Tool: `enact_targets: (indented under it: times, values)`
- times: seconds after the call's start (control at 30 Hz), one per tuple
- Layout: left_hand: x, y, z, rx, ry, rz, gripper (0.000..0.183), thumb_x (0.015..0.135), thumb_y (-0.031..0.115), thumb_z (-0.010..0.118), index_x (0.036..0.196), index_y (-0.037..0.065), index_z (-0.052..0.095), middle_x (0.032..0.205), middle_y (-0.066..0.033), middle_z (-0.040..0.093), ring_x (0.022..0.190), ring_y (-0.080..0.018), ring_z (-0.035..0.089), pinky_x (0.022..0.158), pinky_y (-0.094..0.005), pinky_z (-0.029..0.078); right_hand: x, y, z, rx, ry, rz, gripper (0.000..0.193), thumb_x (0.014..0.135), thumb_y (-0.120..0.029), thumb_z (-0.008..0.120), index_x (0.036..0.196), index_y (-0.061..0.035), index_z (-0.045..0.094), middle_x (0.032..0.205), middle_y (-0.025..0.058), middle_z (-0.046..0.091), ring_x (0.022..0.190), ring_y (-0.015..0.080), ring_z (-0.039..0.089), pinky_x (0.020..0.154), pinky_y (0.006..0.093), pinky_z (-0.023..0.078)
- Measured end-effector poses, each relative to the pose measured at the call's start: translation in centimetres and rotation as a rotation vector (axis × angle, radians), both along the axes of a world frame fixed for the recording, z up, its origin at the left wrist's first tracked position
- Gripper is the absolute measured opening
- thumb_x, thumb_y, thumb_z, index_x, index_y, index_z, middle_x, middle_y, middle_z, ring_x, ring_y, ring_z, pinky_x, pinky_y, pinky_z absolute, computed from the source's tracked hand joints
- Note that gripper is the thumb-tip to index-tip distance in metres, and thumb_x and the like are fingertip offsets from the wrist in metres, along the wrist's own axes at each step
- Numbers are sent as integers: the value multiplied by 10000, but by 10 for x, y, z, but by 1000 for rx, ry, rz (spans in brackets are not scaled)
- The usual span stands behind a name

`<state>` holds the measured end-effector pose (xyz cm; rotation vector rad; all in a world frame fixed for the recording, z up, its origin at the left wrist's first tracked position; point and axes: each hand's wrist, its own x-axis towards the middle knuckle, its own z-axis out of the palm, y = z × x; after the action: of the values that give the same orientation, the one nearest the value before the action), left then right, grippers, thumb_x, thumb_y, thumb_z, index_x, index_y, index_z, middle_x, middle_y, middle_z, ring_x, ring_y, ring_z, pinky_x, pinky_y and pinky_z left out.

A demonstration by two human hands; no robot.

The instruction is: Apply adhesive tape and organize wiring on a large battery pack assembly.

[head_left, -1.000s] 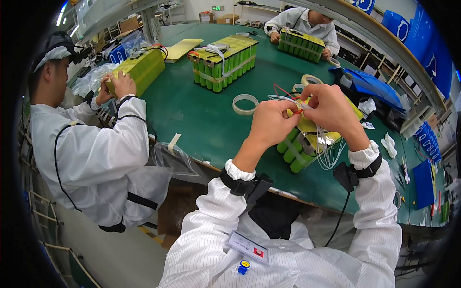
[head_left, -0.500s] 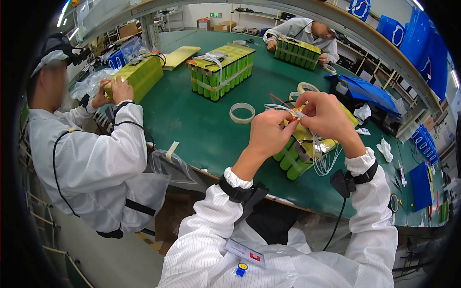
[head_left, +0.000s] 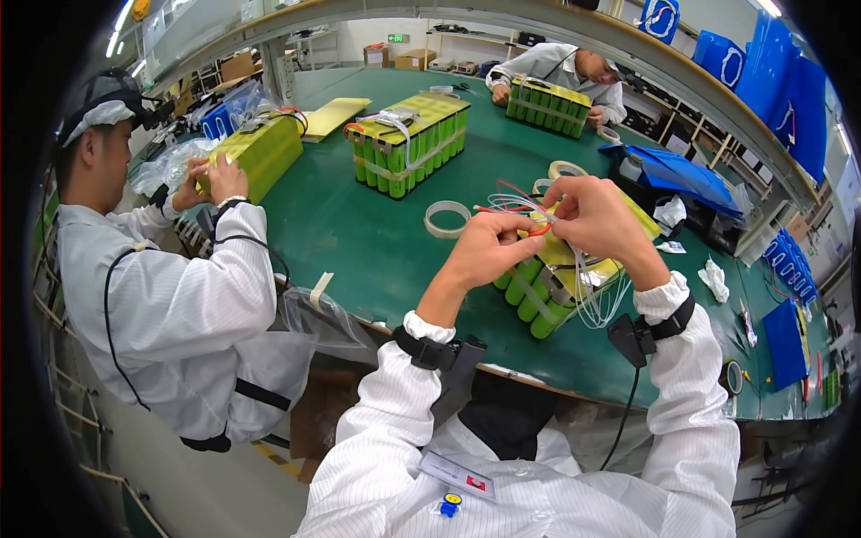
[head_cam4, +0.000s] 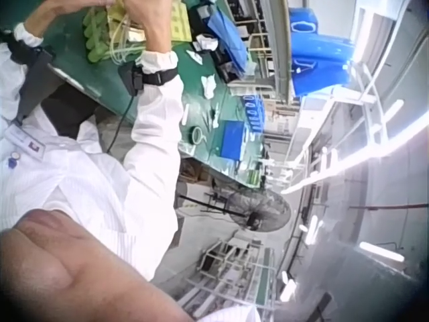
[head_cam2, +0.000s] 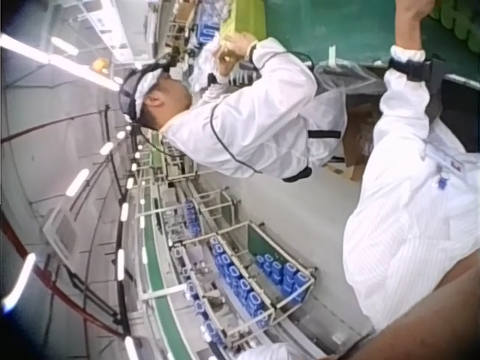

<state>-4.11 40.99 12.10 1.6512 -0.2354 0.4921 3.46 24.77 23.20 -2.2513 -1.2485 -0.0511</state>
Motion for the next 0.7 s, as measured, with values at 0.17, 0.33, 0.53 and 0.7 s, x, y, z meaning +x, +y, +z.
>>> enact_targets:
  times: [0.17,0.33,0.53,0.7]
  values:
    - [-8,-30,44,616,71,445,182,819,177,688,784,-1,702,582,-16,596,559,-93,559,552,-266,450,5,1,-3,-45,22,-13,262,653,-74,713,901,7,684,692,112,676,609,168,641,593,289,511]
    - [-10,-9,27,-129,204,-28,211,840,194,712,737,20,654,560,35,513,486,-56,450,446,-233,353,-1,3,1,-35,45,-8,280,659,-89,717,918,9,676,691,109,675,610,160,640,590,292,509]
    - [-20,5,24,-598,342,-488,193,867,236,722,870,57,651,571,97,388,476,11,316,409,-180,194,6,1,-4,-42,27,-26,279,665,-89,700,922,11,666,708,114,680,616,171,648,595,294,512]
    - [-50,5,36,-578,97,-156,171,903,192,668,918,25,635,709,39,510,498,-40,402,377,-185,232,5,-2,-3,-75,31,-37,274,670,-61,665,932,19,662,724,124,683,637,201,655,618,313,517]
